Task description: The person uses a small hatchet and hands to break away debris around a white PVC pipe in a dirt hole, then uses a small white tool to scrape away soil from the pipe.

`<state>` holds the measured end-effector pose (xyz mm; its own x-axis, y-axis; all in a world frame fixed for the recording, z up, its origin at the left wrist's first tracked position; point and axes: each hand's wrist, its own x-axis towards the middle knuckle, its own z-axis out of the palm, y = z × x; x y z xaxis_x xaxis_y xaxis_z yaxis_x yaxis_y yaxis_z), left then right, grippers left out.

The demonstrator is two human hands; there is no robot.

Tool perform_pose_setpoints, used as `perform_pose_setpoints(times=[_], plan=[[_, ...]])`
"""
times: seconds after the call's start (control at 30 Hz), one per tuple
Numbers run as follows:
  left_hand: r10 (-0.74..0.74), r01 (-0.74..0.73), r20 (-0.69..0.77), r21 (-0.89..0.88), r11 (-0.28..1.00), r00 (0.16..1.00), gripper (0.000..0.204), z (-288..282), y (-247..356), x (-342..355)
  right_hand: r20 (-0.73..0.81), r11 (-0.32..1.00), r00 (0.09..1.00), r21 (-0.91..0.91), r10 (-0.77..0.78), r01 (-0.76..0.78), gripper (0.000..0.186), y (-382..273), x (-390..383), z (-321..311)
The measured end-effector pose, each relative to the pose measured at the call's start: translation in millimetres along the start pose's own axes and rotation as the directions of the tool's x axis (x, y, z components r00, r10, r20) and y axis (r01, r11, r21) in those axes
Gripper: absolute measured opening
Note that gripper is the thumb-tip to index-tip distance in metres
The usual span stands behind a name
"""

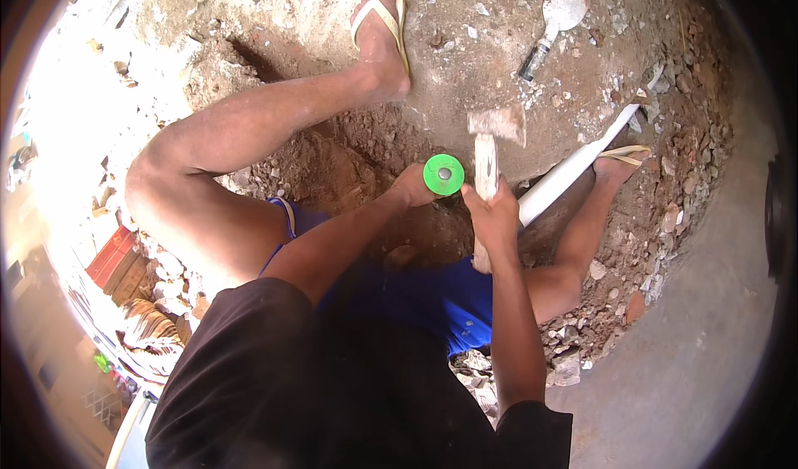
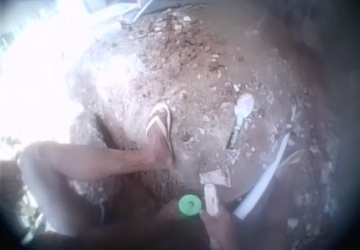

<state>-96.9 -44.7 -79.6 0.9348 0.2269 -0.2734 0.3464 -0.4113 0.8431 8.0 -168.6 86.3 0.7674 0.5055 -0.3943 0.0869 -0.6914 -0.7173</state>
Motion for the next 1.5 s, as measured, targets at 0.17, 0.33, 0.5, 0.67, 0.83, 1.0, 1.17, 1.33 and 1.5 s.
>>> perform_pose_setpoints(times=[0.17, 0.33, 0.5, 0.67, 0.83, 1.0, 1.17, 1.33, 1.5], plan=[[-0.058, 0.037, 0.209, 0.104, 0.994, 0.976, 0.029, 12.3, 26.4, -14.4, 0.11, 0.995, 0.991, 0.044, 0.079, -0.085, 0.038, 6.3, 35.3, 27.0], [-0.019, 0.014, 0.181, 0.031, 0.999, 0.983, 0.031, 25.7, 59.6, -64.8, 0.1, 0.973, 0.968, -0.061, 0.23, -0.224, 0.035, 12.7, -32.6, 23.7], [0.362, -0.394, 0.175, 0.218, 0.893, 0.916, 0.035, 31.7, 58.2, -85.0, 0.069, 0.898, 0.967, 0.358, 0.247, -0.255, 0.027, 44.5, -92.8, 25.9], [0.399, -0.402, 0.071, 0.287, 0.869, 0.914, 0.035, 12.9, 78.7, -68.4, 0.029, 0.794, 0.961, 0.557, 0.275, -0.244, 0.022, 9.8, -75.9, -2.1], [0.459, -0.381, -0.232, 0.313, 0.87, 0.858, 0.023, -20.9, 112.1, -50.8, -0.058, 0.803, 0.991, 0.593, 0.124, -0.066, 0.02, -31.6, -58.9, -28.3], [0.248, -0.233, -0.034, 0.239, 0.943, 0.968, 0.025, -35.6, 123.0, -57.3, -0.008, 0.848, 0.994, 0.523, 0.107, -0.087, 0.018, -30.0, -52.0, -23.9], [0.036, -0.04, 0.02, 0.227, 0.973, 0.999, 0.029, -35.6, 109.4, -68.8, 0.072, 0.836, 0.991, 0.533, 0.112, -0.133, 0.014, -15.2, -43.4, 14.0], [-0.103, 0.06, 0.17, 0.24, 0.969, 0.98, 0.029, -41.9, 66.0, -50.0, 0.075, 0.874, 0.993, 0.47, 0.095, -0.119, 0.021, 29.0, -3.1, 72.4], [-0.011, 0.02, -0.054, 0.169, 0.985, 0.999, 0.024, -21.0, 60.1, -44.9, 0.048, 0.903, 0.995, 0.417, 0.093, -0.105, 0.029, 12.3, -6.0, 57.9]])
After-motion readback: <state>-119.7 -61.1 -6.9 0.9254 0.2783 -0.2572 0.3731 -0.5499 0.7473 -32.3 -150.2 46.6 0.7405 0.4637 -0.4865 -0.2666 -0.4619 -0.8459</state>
